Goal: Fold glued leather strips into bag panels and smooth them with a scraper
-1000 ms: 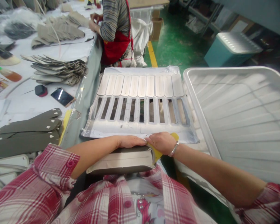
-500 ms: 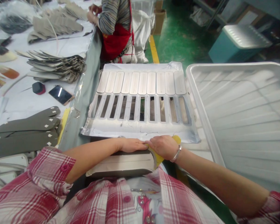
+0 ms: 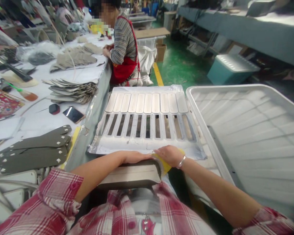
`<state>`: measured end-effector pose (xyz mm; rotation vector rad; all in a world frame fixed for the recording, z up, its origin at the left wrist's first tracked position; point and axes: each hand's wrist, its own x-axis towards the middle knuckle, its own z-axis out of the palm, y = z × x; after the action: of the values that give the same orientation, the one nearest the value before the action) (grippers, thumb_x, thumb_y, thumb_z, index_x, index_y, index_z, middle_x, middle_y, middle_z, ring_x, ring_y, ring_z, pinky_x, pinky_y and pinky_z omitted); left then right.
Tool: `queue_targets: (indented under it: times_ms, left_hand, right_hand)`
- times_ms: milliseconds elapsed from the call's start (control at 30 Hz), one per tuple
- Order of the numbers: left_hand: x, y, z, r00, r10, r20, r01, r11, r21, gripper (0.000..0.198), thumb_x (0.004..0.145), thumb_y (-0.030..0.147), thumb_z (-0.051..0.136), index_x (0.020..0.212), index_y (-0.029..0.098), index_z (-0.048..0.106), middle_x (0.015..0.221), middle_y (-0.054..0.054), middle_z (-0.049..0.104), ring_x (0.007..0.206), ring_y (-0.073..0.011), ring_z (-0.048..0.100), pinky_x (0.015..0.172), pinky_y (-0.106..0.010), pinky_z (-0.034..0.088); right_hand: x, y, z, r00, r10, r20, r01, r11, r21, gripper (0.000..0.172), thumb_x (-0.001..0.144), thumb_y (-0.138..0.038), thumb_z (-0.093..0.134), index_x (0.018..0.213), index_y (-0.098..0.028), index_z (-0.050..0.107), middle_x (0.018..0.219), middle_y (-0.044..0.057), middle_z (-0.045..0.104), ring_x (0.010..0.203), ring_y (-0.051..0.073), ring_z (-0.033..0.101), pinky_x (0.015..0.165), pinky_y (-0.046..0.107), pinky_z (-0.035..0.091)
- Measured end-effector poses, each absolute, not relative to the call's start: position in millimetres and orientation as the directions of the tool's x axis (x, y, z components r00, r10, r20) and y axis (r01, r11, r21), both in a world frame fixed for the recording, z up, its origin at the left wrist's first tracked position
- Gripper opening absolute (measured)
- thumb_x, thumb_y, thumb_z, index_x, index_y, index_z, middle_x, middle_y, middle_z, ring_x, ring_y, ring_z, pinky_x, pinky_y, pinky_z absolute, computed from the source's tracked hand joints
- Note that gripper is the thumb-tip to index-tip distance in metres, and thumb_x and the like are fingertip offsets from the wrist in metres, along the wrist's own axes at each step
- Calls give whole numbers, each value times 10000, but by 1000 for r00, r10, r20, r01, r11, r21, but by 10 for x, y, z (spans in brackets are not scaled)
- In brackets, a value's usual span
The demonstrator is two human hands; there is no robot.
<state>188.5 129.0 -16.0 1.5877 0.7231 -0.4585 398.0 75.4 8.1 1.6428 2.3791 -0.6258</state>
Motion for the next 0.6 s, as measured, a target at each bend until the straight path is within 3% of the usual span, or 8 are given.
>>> queue_targets:
  times_ms: [67, 167, 233, 300, 367, 467, 600]
  left_hand:
    - [1854, 1297, -157, 711, 206, -672, 668, 102, 738, 719, 806, 754, 248, 1245, 277, 560, 1299, -15, 530, 1179, -250, 479, 1067, -364, 256]
    - [1867, 1299, -159, 759, 163, -631, 575, 287, 766, 739, 830, 737, 150, 1284, 286, 518, 1274, 3, 551, 1158, -220, 499, 1046, -339, 291]
    - [1897, 1309, -149, 725, 218, -653, 623, 195, 758, 768, 816, 752, 194, 1257, 232, 549, 1267, -34, 555, 1155, -236, 498, 1038, -347, 298]
    - [1920, 1323, -131, 708, 273, -651, 680, -17, 733, 757, 813, 743, 267, 1199, 181, 595, 1277, -68, 544, 1170, -251, 482, 1048, -347, 282]
    - [1927, 1333, -119, 766, 225, -602, 639, -154, 754, 714, 842, 705, 272, 1207, 177, 585, 1302, -62, 523, 1190, -232, 467, 1062, -321, 266]
    - [1915, 1329, -127, 852, 128, -508, 523, -198, 829, 634, 881, 639, 277, 1294, 212, 497, 1329, -27, 500, 1195, -180, 467, 1064, -266, 264]
    - [1904, 1322, -143, 867, 103, -488, 498, -218, 839, 615, 897, 613, 260, 1294, 203, 489, 1313, -26, 513, 1156, -180, 496, 1034, -250, 300]
  right_hand:
    - [4051, 793, 72, -349, 885, -306, 933, 299, -200, 584, 972, -464, 164, 754, -179, 626, 774, 58, 668, 720, 151, 607, 624, 254, 342]
    - [4091, 820, 71, -454, 858, -242, 889, 419, -182, 574, 969, -464, 191, 737, -170, 625, 773, 52, 666, 706, 151, 598, 602, 273, 305]
    - [4079, 839, 89, -537, 807, -244, 843, 507, -178, 550, 967, -458, 220, 736, -175, 631, 773, 40, 665, 688, 145, 591, 570, 282, 268]
    - [4057, 860, 109, -599, 757, -260, 800, 582, -146, 525, 965, -449, 246, 753, -174, 641, 771, 41, 663, 666, 143, 583, 538, 287, 226]
    - [4035, 878, 115, -639, 721, -267, 764, 637, -108, 517, 966, -437, 248, 778, -166, 646, 773, 51, 660, 659, 145, 580, 525, 286, 200]
    - [4001, 906, 96, -687, 683, -249, 718, 692, -81, 524, 971, -429, 229, 791, -157, 639, 769, 61, 655, 664, 153, 581, 521, 287, 187]
    - [3943, 992, 81, -758, 607, -241, 639, 765, -83, 487, 967, -413, 252, 802, -152, 628, 764, 64, 646, 659, 156, 576, 519, 293, 178]
